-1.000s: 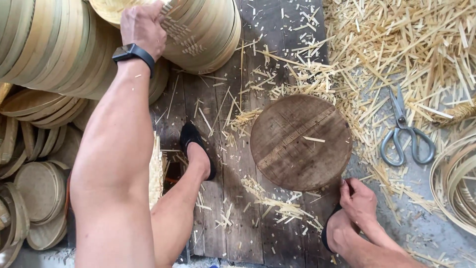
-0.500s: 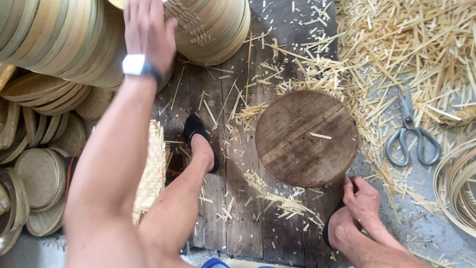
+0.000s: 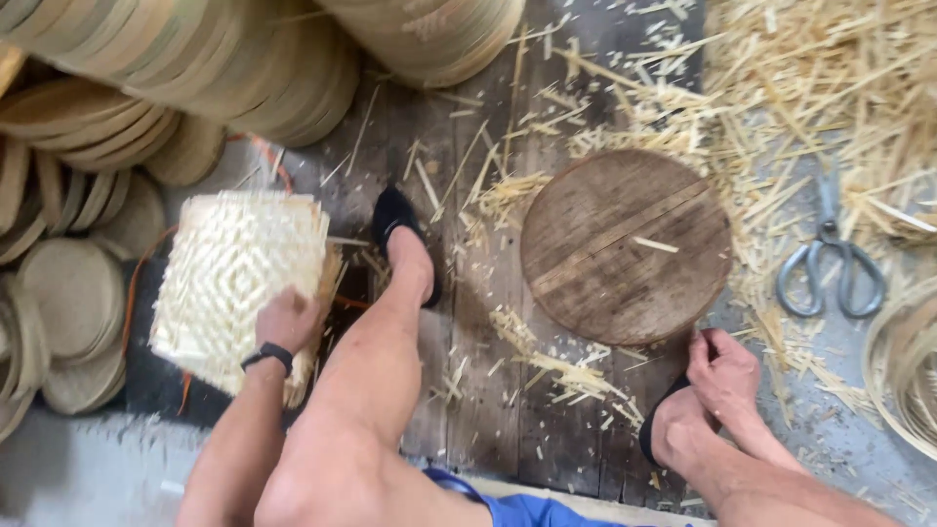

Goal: The recorder uses scissors and a wooden mold to weave and trim bamboo strips into a circular basket or steamer tray structure.

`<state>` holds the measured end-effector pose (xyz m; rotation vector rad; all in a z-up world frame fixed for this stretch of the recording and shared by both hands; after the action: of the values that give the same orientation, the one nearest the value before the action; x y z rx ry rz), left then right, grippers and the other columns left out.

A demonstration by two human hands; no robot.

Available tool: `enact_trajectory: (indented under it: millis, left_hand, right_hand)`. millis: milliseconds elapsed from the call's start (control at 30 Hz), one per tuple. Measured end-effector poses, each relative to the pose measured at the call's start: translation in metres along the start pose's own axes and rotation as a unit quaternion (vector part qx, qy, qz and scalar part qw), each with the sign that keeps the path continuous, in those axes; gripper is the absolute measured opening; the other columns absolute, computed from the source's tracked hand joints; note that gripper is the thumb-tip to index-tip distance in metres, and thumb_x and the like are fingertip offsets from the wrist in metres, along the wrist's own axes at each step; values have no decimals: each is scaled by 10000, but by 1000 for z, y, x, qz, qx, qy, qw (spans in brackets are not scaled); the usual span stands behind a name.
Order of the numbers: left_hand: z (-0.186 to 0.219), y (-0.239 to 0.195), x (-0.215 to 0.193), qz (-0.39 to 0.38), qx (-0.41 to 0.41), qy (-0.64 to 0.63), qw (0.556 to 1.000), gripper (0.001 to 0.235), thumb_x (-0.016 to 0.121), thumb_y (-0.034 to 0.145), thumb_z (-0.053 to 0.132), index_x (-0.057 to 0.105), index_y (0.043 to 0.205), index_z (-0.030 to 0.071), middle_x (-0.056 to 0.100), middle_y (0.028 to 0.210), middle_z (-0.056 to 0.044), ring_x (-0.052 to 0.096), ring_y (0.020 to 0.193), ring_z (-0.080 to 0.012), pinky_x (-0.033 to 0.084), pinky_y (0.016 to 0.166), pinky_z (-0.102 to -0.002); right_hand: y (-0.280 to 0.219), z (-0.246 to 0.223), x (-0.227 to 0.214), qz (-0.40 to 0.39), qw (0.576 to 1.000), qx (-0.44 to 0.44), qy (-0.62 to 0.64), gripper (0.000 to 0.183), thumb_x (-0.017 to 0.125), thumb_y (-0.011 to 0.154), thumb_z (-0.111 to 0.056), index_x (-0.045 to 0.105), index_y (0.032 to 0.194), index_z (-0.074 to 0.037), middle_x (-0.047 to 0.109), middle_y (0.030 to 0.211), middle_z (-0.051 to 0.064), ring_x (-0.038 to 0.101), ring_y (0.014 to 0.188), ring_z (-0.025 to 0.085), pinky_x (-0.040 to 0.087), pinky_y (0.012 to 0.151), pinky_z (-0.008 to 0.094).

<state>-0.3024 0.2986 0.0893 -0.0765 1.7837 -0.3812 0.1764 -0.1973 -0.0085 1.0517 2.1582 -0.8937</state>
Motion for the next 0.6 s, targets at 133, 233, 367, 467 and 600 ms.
enact_trajectory:
  millis: [133, 233, 367, 467, 600]
  left_hand:
    - [-38, 19, -27, 143, 53, 0, 988, 336, 527, 1055, 300, 745, 930, 77, 707, 867, -276, 694, 830, -476, 551, 797, -553]
    - [-52, 17, -86, 241, 61, 100, 964, 433, 631, 1020, 400, 761, 753, 85, 729, 769, -216, 701, 732, -401, 552, 796, -523]
    - [-49, 1, -149, 169, 24, -167, 971, 344, 841, 881, 390, 778, 941, 57, 739, 856, -212, 703, 739, -355, 555, 735, -469]
    - [-58, 4, -152, 144, -17, -266, 953, 299, 841, 905, 301, 780, 1077, 63, 730, 922, -214, 687, 779, -363, 554, 682, -454]
    - [-60, 17, -181, 305, -33, 281, 909, 451, 659, 1160, 339, 777, 818, 70, 713, 708, -134, 653, 579, -209, 527, 526, -370]
  right_hand:
    - [3, 6, 3, -2, 1000, -7, -7, 260, 636, 1028, -331, 728, 1054, -89, 689, 798, 151, 660, 697, 310, 520, 696, 417]
    - [1, 15, 4, -6, 1000, -14, -13, 262, 643, 1045, -334, 728, 1062, -87, 684, 794, 154, 658, 690, 315, 519, 699, 419]
    - [4, 22, 8, 14, 999, -39, -15, 262, 653, 1062, -331, 736, 1066, -83, 685, 807, 154, 661, 705, 309, 519, 698, 420]
    - [7, 30, 12, 21, 999, -45, -10, 272, 661, 1070, -333, 740, 1053, -73, 688, 811, 154, 664, 709, 302, 520, 698, 421]
    - [8, 36, 14, 23, 998, -59, 9, 272, 662, 1070, -325, 740, 1069, -64, 693, 821, 146, 668, 710, 286, 525, 705, 410]
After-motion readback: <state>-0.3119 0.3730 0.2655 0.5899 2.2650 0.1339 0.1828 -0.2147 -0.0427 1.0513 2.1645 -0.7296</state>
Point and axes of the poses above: each hand's wrist, its own y-axis towards the middle knuckle, its own x-axis out of the palm, z = x × y, the point moved 2 cm from there along y, towards the middle knuckle
